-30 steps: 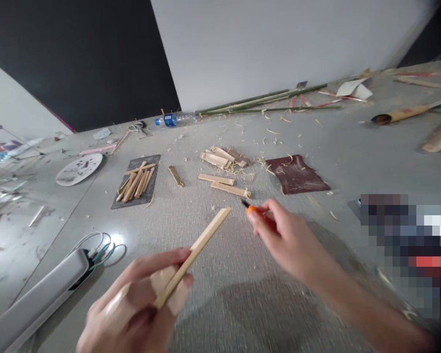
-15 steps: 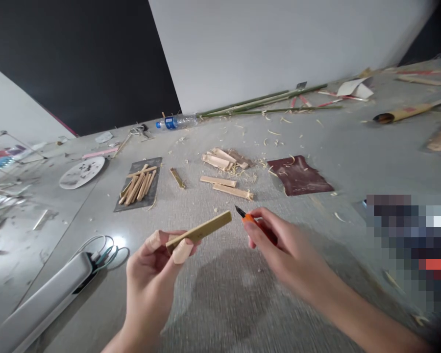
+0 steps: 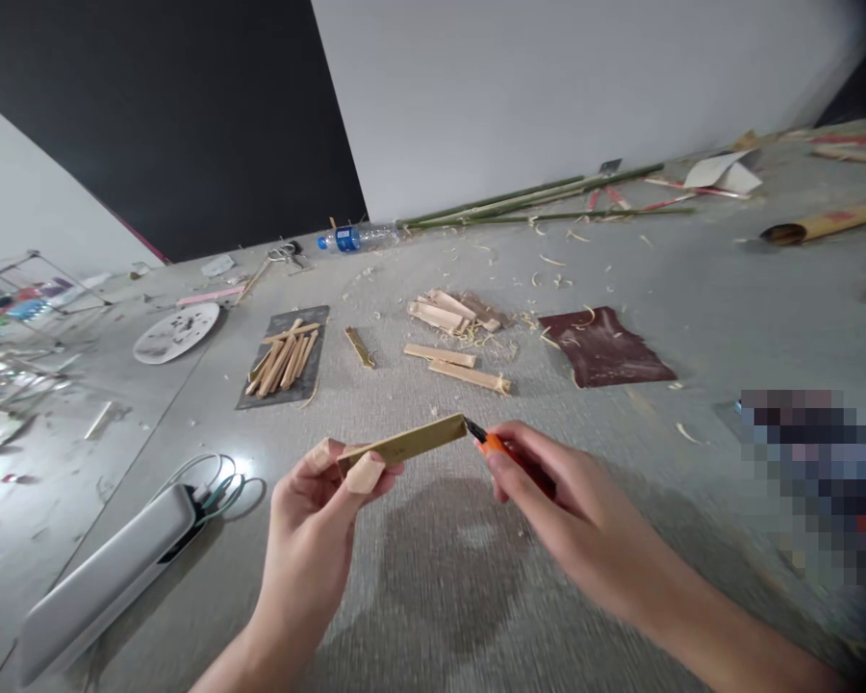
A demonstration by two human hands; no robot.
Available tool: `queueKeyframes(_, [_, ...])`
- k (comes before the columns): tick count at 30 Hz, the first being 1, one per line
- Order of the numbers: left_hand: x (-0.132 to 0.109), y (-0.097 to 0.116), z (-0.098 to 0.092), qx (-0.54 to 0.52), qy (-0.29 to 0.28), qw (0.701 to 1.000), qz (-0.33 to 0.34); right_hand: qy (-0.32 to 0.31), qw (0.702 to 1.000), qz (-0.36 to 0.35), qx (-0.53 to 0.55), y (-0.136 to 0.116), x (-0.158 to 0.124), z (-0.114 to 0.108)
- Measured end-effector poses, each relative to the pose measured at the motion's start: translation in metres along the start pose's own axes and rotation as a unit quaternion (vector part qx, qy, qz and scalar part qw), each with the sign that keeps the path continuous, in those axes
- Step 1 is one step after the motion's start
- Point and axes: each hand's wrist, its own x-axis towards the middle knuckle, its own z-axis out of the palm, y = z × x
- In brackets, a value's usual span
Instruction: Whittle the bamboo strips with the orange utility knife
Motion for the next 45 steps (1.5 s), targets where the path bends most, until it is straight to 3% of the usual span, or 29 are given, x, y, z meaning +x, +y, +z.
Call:
queueKeyframes(32, [-0.0006, -0.0023, -0.0065, 0.097, -0.027, 0.993, 0.069, -0.001, 1.0, -0.013, 0.008, 0.0011, 0.0, 0.0])
queueKeyframes(45, [0.0003, 0.0004, -0.0029, 0.077, -0.047, 0.992, 0.087, -0.008, 1.0, 0.002, -0.003, 0.004, 0.0012, -0.0002])
